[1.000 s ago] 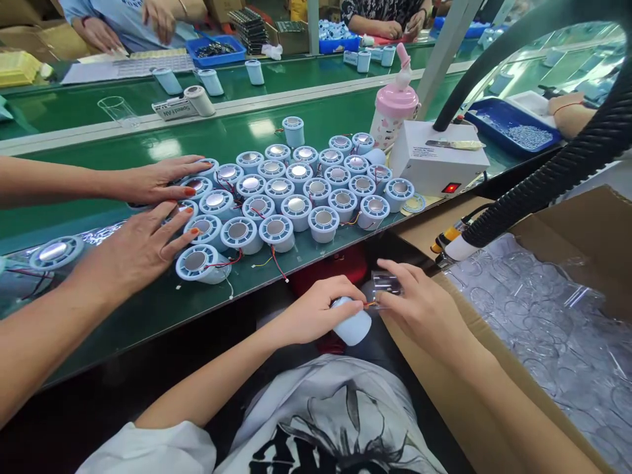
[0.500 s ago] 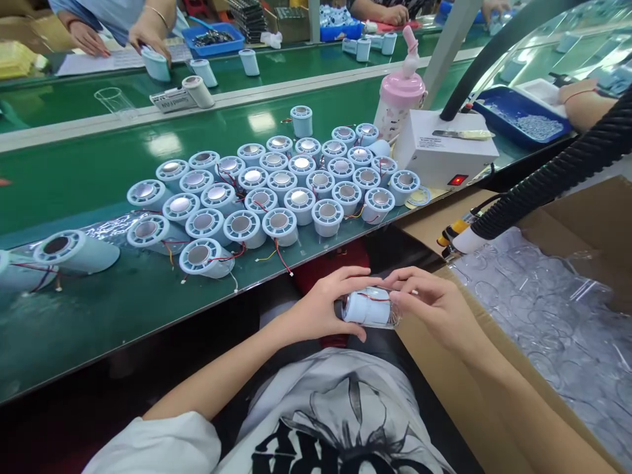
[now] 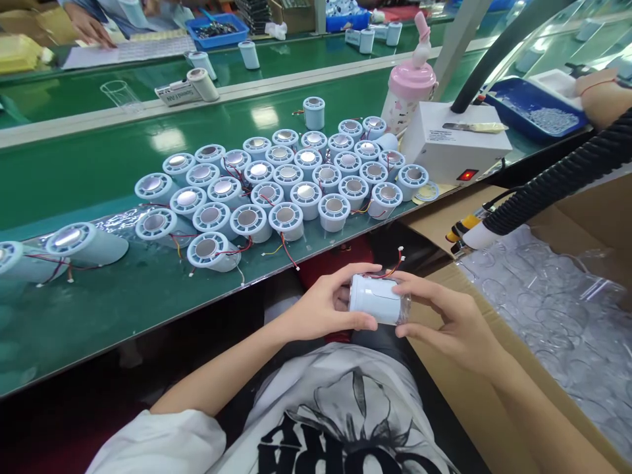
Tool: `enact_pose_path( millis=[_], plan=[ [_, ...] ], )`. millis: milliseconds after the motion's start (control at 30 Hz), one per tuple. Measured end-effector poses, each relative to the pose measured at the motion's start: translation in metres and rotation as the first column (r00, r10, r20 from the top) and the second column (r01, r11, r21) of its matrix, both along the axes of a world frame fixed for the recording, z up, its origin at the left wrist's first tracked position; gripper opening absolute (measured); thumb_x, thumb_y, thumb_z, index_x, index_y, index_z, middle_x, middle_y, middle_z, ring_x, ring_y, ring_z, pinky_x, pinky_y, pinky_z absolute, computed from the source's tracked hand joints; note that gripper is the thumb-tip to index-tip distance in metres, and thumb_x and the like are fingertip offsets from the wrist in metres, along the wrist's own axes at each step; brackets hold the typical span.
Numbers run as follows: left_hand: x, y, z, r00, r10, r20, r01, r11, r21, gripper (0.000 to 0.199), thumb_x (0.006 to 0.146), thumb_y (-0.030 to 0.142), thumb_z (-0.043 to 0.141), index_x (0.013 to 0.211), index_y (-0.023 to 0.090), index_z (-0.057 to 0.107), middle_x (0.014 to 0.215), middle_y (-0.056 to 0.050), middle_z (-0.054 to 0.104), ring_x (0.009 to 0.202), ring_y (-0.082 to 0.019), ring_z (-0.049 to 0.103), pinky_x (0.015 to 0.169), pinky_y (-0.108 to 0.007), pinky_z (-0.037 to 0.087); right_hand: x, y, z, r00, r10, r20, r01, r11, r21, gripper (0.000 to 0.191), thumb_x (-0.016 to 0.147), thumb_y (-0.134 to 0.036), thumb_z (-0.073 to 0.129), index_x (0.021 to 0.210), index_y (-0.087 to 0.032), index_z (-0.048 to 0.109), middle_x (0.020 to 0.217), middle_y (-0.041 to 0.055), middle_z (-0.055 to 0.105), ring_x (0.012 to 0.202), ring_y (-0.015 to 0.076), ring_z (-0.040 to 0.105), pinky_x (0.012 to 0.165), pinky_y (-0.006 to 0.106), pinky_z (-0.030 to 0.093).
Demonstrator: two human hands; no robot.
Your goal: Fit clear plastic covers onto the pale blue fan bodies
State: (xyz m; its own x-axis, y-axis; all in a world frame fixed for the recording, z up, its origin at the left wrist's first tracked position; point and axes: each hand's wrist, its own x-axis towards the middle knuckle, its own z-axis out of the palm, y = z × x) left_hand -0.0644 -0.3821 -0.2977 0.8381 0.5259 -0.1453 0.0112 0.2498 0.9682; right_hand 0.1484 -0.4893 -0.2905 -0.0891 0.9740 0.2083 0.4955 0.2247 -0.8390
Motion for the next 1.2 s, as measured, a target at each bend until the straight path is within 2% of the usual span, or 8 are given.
enact_pose_path(
  millis=[133, 233, 433, 667, 900, 1033, 1200],
  plan=[
    [-0.003, 0.003, 0.004, 1.0, -0.019, 0.016, 0.017, 0.992, 0.124, 0.078, 0.064, 0.027, 0.085, 0.135, 0.028, 0.052, 0.133, -0.008, 0.058, 0.111, -0.024, 0.061, 0.089, -0.032, 0.053, -0.002, 0.001, 0.004, 0.979, -0.008, -0.204, -0.017, 0.993, -0.119, 0.038, 0.083, -0.03, 0.076, 0.117, -0.027, 0.061, 0.129, 0.0061, 0.062, 0.12, 0.0264, 0.059, 0.097, 0.038, 0.055],
    [-0.005, 0.003, 0.005, 0.999, -0.04, 0.033, 0.034, 0.985, 0.167, 0.075, 0.066, 0.025, 0.084, 0.135, 0.028, 0.053, 0.137, -0.008, 0.056, 0.118, -0.026, 0.059, 0.096, -0.035, 0.051, -0.004, 0.001, 0.009, 0.966, -0.036, -0.257, -0.013, 0.983, -0.184, 0.039, 0.081, -0.032, 0.077, 0.117, -0.027, 0.062, 0.122, 0.0058, 0.064, 0.112, 0.0256, 0.063, 0.094, 0.037, 0.057],
    [-0.009, 0.002, 0.004, 0.997, -0.062, 0.047, 0.048, 0.965, 0.256, 0.077, 0.067, 0.023, 0.084, 0.136, 0.031, 0.052, 0.139, -0.008, 0.055, 0.123, -0.026, 0.056, 0.101, -0.036, 0.049, -0.005, 0.001, 0.012, 0.931, -0.068, -0.357, -0.041, 0.957, -0.288, 0.038, 0.081, -0.035, 0.076, 0.115, -0.026, 0.061, 0.11, 0.0052, 0.068, 0.103, 0.0237, 0.065, 0.086, 0.034, 0.059],
    [-0.01, 0.001, 0.006, 0.995, -0.08, 0.066, 0.054, 0.944, 0.326, 0.077, 0.067, 0.016, 0.083, 0.135, 0.034, 0.053, 0.137, -0.004, 0.055, 0.125, -0.023, 0.054, 0.102, -0.03, 0.048, -0.007, 0.004, 0.008, 0.837, -0.141, -0.529, -0.103, 0.908, -0.406, 0.037, 0.081, -0.038, 0.076, 0.111, -0.024, 0.059, 0.098, 0.004, 0.068, 0.09, 0.0187, 0.066, 0.074, 0.026, 0.057],
    [-0.01, 0.001, 0.006, 0.994, -0.086, 0.071, 0.052, 0.918, 0.393, 0.077, 0.067, 0.016, 0.083, 0.135, 0.033, 0.053, 0.139, -0.006, 0.054, 0.131, -0.025, 0.049, 0.106, -0.034, 0.046, -0.007, 0.007, 0.002, 0.747, -0.233, -0.623, -0.138, 0.862, -0.487, 0.031, 0.084, -0.042, 0.071, 0.103, -0.022, 0.059, 0.084, 0.0003, 0.067, 0.073, 0.0146, 0.066, 0.06, 0.022, 0.058],
    [-0.011, 0.003, 0.005, 0.993, -0.092, 0.07, 0.054, 0.905, 0.421, 0.076, 0.068, 0.018, 0.083, 0.136, 0.032, 0.052, 0.139, -0.007, 0.054, 0.131, -0.027, 0.049, 0.106, -0.036, 0.046, -0.009, 0.011, -0.001, 0.702, -0.287, -0.652, -0.159, 0.828, -0.537, 0.041, 0.081, -0.053, 0.071, 0.099, -0.019, 0.056, 0.073, -0.0008, 0.066, 0.061, 0.0134, 0.066, 0.052, 0.021, 0.058],
    [-0.01, 0.004, 0.004, 0.993, -0.098, 0.068, 0.059, 0.902, 0.427, 0.078, 0.068, 0.02, 0.083, 0.138, 0.03, 0.05, 0.14, -0.009, 0.053, 0.132, -0.029, 0.048, 0.107, -0.041, 0.045, -0.015, 0.016, 0.003, 0.688, -0.331, -0.646, -0.195, 0.773, -0.604, 0.052, 0.076, -0.066, 0.068, 0.088, -0.017, 0.053, 0.059, -0.0012, 0.065, 0.048, 0.0128, 0.065, 0.041, 0.016, 0.052]
  ],
)
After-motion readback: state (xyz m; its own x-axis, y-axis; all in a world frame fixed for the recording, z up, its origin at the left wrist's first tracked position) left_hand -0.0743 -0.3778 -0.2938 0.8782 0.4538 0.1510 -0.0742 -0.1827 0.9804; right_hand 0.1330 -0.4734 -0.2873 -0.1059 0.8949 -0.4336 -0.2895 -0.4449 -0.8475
